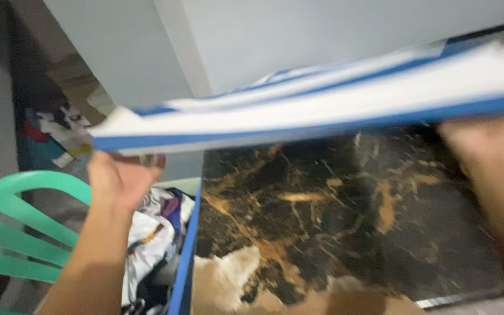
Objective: The person takes a striped shirt from a blue drawer on a chair, spreads it out on a table, folds the sleeves in, and rolls it up before placing it into a suitcase with other rolled items, then zips the inner compartment shut.
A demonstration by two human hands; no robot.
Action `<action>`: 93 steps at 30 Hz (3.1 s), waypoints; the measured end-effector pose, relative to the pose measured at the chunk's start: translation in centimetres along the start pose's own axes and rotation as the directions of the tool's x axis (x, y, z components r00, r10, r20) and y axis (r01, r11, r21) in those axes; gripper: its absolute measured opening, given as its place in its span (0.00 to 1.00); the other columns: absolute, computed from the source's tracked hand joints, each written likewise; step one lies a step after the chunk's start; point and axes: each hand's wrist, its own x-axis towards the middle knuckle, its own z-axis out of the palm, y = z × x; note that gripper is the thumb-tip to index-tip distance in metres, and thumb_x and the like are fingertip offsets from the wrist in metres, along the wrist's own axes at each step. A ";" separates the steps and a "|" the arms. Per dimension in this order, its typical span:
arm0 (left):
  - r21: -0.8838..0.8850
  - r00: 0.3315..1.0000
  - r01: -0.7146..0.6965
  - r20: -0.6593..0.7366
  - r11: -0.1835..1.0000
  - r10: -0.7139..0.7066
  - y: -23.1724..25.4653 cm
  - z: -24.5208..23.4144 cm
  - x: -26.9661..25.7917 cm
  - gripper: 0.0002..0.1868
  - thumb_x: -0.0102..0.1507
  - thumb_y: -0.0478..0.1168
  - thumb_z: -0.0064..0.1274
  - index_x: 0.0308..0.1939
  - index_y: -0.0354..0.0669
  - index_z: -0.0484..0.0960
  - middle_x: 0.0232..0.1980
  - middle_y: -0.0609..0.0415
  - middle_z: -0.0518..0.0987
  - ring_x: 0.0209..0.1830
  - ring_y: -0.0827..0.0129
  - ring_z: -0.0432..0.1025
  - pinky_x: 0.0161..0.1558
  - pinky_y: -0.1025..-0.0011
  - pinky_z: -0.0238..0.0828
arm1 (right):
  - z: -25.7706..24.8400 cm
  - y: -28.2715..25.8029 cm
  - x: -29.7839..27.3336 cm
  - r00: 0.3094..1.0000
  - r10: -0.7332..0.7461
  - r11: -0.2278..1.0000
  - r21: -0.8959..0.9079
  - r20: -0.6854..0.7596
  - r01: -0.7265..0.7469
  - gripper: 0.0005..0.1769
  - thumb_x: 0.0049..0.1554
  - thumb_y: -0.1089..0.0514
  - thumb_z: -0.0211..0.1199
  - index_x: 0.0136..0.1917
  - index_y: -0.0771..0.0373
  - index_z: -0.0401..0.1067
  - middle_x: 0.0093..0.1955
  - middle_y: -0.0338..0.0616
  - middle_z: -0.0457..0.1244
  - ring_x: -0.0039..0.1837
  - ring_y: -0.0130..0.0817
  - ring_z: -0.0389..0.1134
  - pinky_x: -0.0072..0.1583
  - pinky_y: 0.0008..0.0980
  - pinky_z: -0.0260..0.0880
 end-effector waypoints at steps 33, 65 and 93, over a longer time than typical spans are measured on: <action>0.844 0.911 0.386 -0.412 0.371 -0.010 -11.1 -12.7 -23.6 0.11 0.60 0.35 0.61 0.39 0.33 0.75 0.33 0.47 0.83 0.30 0.69 0.79 0.27 0.76 0.76 | -18.0 -10.9 -19.1 0.695 0.243 0.508 -0.521 -0.677 -0.686 0.17 0.68 0.63 0.44 0.61 0.72 0.71 0.62 0.52 0.64 0.65 0.41 0.67 0.68 0.36 0.64; 0.813 0.660 0.424 -0.579 -0.399 -0.479 -13.5 -18.8 -9.9 0.25 0.53 0.55 0.70 0.27 0.32 0.86 0.24 0.46 0.82 0.19 0.63 0.71 0.23 0.64 0.66 | -27.4 -5.1 -5.8 0.582 0.288 -0.597 -0.618 -0.760 -0.512 0.35 0.43 0.37 0.78 0.46 0.73 0.80 0.38 0.60 0.71 0.33 0.44 0.65 0.35 0.39 0.63; 0.496 0.566 0.824 -0.689 0.275 -0.452 -12.5 -15.5 -1.0 0.27 0.67 0.58 0.48 0.62 0.46 0.73 0.62 0.46 0.78 0.53 0.56 0.75 0.43 0.62 0.69 | -13.4 3.9 -0.9 0.821 -0.065 -0.514 -0.686 -0.567 -0.515 0.27 0.59 0.40 0.65 0.65 0.58 0.79 0.53 0.55 0.74 0.52 0.50 0.78 0.59 0.47 0.76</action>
